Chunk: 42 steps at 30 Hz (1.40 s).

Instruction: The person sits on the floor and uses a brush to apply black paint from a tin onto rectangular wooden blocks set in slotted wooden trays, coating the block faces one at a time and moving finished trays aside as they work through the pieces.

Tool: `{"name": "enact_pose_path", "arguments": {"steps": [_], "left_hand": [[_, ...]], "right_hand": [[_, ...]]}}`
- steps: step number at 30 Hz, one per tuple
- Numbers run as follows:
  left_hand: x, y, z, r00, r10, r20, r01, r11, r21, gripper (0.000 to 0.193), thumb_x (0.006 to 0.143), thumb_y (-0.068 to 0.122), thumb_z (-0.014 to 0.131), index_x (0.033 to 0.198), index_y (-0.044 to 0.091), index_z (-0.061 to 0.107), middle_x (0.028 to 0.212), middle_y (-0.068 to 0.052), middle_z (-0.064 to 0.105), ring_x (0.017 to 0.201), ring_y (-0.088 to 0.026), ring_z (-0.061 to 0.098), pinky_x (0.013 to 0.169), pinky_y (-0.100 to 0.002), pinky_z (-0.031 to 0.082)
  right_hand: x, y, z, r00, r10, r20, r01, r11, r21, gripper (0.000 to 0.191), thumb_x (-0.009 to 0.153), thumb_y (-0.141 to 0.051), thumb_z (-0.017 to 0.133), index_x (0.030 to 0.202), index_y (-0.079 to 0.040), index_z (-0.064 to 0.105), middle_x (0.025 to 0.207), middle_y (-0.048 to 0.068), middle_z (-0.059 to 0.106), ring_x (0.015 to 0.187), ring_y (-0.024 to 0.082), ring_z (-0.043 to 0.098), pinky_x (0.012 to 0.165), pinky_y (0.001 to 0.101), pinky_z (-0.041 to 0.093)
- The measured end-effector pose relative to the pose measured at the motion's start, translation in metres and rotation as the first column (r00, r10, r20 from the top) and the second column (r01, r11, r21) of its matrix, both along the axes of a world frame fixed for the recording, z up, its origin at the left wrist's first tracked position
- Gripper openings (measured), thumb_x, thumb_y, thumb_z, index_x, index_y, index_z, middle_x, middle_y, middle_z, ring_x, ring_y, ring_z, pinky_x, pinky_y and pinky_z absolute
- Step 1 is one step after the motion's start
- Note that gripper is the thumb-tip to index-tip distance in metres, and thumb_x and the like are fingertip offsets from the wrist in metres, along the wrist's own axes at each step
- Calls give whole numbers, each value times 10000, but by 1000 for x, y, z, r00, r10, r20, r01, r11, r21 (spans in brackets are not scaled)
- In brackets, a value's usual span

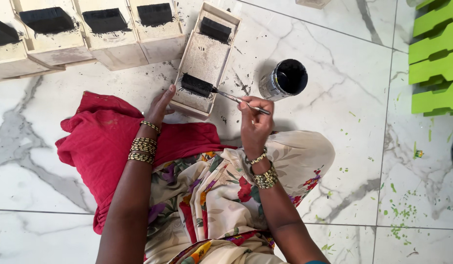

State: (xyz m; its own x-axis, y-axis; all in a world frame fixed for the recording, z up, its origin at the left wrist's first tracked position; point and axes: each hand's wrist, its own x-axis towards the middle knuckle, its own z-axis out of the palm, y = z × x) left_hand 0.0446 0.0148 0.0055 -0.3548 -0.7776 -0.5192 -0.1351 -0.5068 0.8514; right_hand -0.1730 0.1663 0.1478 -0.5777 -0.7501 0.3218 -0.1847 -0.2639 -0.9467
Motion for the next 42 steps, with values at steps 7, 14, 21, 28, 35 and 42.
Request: {"name": "enact_pose_path", "arguments": {"steps": [7,14,21,28,35,42], "left_hand": [[-2,0,-3,1000,21,-7,-21,1000,8,1122,787,825,563,1527,-5,414,1530,-196,463,1397,-318,470,1034,-448,507],[-3,0,-10,999,29,-24,-29,999,18,1044,807,782,565,1519,27,447,1511,-153,510,1327,-279,541,993,-429,522],[-4,-2,-14,998,47,-47,-46,999,14,1003,850,733,563,1535,15,417,1536,-161,473,1342,-282,531,992,-419,538],[-4,-2,-18,997,39,-66,-40,999,-12,1007,867,739,550,1542,8,391,1560,-165,451,1362,-261,519,988,-410,548],[-4,-2,-12,999,23,-30,-23,1000,-3,996,850,740,557,1522,13,446,1514,-173,509,1311,-290,555,971,-417,538],[-3,-1,-14,999,41,-35,-42,999,-11,994,811,725,617,1497,20,471,1491,-170,511,1313,-272,535,966,-423,548]], "right_hand": [[-16,-1,-1,995,12,96,-2,995,-103,202,1019,34,652,1089,-26,472,1175,164,672,926,112,669,886,275,659],[-10,-1,-9,1000,-18,11,17,995,97,195,1005,70,691,1068,7,518,1131,195,708,838,127,568,740,230,518],[-19,-2,-2,997,-12,70,11,1000,14,163,1008,6,672,1062,-10,519,1123,136,697,912,113,709,766,217,602],[-9,6,-6,998,13,-67,-5,993,114,161,1016,-15,693,1059,-4,538,1106,143,726,907,98,688,779,207,594],[-15,2,6,999,6,35,-6,1000,-7,170,1031,26,654,1080,-15,496,1152,156,683,1035,155,706,874,246,621],[-13,-2,19,998,38,55,-38,999,-9,173,1022,88,628,1081,0,492,1179,176,662,1068,189,709,875,258,613]]}}
